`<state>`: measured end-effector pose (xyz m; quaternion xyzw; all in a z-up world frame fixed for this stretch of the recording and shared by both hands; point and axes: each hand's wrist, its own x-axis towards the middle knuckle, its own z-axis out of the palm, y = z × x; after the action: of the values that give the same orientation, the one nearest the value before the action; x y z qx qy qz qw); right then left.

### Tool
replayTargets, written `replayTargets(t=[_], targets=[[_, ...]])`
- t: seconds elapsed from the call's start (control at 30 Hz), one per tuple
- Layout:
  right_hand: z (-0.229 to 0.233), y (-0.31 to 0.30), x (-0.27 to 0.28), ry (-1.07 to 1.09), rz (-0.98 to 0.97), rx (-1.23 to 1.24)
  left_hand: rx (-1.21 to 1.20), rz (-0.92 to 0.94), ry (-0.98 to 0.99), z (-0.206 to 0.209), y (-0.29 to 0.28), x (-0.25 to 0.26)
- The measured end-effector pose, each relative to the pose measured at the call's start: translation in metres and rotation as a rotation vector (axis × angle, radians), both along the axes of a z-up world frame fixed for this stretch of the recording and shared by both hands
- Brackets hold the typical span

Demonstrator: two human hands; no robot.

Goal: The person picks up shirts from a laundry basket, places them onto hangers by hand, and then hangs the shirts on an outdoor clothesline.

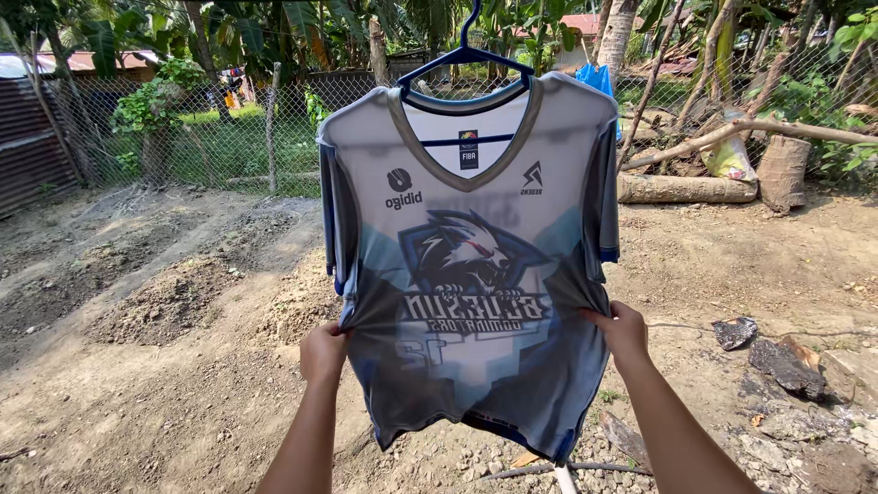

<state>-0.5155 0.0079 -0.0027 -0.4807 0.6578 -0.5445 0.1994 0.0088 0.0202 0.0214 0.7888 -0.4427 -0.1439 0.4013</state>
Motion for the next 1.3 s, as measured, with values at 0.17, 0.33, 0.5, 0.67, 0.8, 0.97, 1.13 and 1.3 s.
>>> replayTargets(t=[0.17, 0.33, 0.5, 0.67, 0.8, 0.97, 1.13, 1.3], targets=[[-0.001, 0.001, 0.019, -0.051, -0.017, -0.025, -0.12, 0.073, -0.007, 0.008, 0.004, -0.011], [-0.02, -0.017, 0.03, -0.043, 0.021, -0.114, -0.336, -0.044, -0.063, -0.011, -0.011, -0.017], [-0.011, -0.012, 0.049, 0.029, 0.02, -0.321, -0.344, -0.128, -0.017, 0.009, 0.011, -0.04], [0.018, 0.023, 0.081, 0.186, -0.072, -0.077, -0.162, -0.128, -0.15, 0.028, 0.049, -0.063], [0.033, 0.059, 0.116, 0.43, -0.052, 0.132, -0.049, -0.111, -0.291, 0.035, 0.091, -0.079], [0.015, 0.104, 0.168, 0.721, 0.083, 0.012, -0.001, -0.125, -0.551, 0.017, 0.154, -0.077], [-0.003, 0.14, 0.231, 0.903, 0.259, -0.203, 0.04, -0.083, -0.764, -0.008, 0.214, -0.054], [-0.009, 0.175, 0.302, 0.903, 0.409, -0.334, 0.147, -0.026, -0.82, -0.019, 0.272, -0.012]])
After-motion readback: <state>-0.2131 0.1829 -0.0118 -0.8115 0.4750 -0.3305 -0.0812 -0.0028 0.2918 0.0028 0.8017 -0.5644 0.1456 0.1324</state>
